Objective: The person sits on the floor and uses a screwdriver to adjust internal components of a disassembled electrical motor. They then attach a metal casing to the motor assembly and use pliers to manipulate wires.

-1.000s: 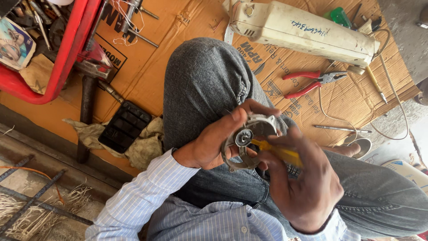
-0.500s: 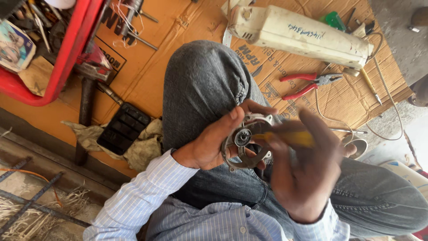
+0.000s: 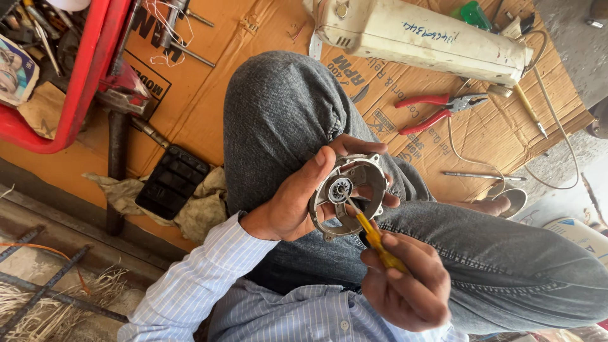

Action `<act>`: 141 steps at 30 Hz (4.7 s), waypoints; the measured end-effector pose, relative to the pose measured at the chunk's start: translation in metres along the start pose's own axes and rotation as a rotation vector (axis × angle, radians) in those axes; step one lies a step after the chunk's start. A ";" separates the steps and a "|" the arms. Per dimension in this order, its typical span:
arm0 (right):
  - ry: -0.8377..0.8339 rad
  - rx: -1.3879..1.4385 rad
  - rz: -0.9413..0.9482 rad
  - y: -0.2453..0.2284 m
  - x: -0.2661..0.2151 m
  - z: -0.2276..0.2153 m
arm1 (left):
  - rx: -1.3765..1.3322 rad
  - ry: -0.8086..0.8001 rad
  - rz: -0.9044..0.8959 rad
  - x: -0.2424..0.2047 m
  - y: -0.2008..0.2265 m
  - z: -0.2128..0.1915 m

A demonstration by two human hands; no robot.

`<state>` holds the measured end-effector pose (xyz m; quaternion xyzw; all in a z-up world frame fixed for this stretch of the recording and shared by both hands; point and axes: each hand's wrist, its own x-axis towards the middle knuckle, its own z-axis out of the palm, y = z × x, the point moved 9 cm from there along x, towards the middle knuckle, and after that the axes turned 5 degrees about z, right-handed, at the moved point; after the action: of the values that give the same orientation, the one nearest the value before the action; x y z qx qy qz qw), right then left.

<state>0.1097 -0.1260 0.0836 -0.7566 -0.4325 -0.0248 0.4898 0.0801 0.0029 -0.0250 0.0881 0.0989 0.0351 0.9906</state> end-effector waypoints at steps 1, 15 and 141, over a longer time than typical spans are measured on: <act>-0.026 -0.024 0.012 0.000 0.000 0.002 | -0.006 0.003 -0.002 0.000 0.000 0.000; -0.057 -0.038 -0.024 -0.002 -0.005 0.007 | -0.036 0.007 -0.007 0.000 -0.001 -0.001; -0.600 -0.253 0.454 0.023 0.068 0.043 | 0.514 0.320 0.003 0.010 0.001 -0.010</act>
<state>0.1519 -0.0537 0.0762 -0.8609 -0.3717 0.2534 0.2377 0.0877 0.0068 -0.0366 0.3295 0.2591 0.0239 0.9076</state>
